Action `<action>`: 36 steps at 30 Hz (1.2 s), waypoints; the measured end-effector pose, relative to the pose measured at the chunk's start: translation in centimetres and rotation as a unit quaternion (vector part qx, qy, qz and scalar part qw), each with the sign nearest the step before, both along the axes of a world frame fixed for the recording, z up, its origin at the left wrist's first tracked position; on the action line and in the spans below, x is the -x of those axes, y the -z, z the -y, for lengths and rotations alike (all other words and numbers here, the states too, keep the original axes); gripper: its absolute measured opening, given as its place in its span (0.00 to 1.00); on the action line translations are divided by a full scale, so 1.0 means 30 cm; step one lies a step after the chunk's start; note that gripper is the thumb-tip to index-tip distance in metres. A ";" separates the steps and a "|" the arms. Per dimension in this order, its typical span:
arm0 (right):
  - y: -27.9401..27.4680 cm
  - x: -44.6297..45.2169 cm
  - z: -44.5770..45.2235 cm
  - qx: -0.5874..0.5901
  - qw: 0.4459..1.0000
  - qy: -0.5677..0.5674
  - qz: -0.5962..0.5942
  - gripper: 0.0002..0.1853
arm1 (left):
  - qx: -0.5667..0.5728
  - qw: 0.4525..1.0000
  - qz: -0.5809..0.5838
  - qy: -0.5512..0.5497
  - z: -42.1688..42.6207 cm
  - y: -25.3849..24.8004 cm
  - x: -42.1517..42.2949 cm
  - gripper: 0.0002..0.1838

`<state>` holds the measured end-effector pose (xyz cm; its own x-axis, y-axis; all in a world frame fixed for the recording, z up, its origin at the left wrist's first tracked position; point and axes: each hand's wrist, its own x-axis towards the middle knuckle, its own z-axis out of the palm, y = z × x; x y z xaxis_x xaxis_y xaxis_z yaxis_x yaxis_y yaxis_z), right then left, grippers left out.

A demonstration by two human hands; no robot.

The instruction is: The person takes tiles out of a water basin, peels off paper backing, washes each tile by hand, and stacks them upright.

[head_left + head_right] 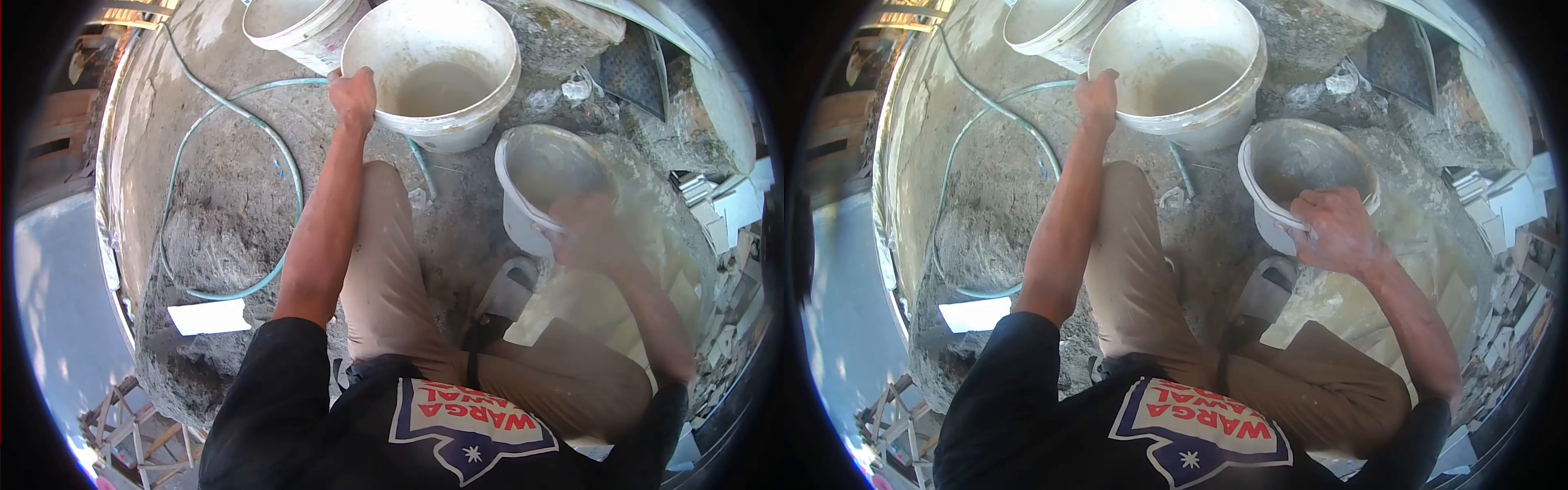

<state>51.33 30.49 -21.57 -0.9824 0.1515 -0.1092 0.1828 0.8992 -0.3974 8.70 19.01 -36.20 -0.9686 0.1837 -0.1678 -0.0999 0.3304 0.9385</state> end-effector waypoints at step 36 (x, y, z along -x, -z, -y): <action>0.672 0.961 0.628 -0.036 0.906 -0.364 -0.214 0.07 | 0.189 0.977 0.024 0.097 0.525 -0.519 -0.115 0.45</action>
